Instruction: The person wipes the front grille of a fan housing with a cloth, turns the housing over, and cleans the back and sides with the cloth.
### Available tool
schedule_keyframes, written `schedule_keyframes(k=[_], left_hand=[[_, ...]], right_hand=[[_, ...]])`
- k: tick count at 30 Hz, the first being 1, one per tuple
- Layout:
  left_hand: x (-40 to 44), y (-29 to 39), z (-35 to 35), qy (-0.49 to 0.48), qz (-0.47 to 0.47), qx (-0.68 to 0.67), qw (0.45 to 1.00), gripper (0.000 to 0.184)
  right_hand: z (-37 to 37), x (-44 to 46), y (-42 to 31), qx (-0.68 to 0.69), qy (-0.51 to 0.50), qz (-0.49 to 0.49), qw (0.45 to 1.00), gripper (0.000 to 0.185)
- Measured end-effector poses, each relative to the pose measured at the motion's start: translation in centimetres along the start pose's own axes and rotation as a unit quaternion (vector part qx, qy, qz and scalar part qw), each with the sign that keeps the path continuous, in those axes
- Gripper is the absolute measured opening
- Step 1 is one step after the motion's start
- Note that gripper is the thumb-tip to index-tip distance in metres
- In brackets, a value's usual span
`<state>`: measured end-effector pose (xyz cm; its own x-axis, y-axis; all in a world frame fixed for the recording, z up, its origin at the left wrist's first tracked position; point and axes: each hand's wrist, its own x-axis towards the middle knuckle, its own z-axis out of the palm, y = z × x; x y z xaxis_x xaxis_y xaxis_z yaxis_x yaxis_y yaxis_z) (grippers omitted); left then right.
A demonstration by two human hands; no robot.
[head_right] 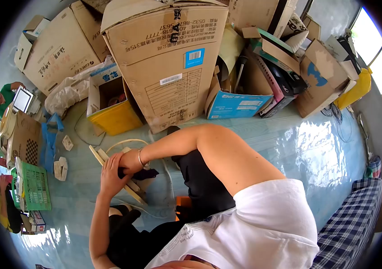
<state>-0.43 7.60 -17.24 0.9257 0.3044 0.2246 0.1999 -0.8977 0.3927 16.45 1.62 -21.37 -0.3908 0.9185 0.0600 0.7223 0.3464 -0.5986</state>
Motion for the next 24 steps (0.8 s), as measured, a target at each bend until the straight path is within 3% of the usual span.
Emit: schedule_keyframes(k=[6, 8, 24], left_hand=[[-0.1, 0.0, 0.0, 0.006, 0.002, -0.001, 1.000, 0.073], [-0.1, 0.0, -0.1, 0.001, 0.001, 0.006, 1.000, 0.072], [-0.1, -0.1, -0.2, -0.010, -0.009, 0.006, 1.000, 0.072]], right_hand=[[-0.2, 0.0, -0.2, 0.013, 0.013, -0.011, 1.000, 0.036], [-0.4, 0.0, -0.4, 0.019, -0.021, 0.024, 0.999, 0.042], [-0.4, -0.1, -0.2, 0.010, -0.017, 0.026, 0.999, 0.040]])
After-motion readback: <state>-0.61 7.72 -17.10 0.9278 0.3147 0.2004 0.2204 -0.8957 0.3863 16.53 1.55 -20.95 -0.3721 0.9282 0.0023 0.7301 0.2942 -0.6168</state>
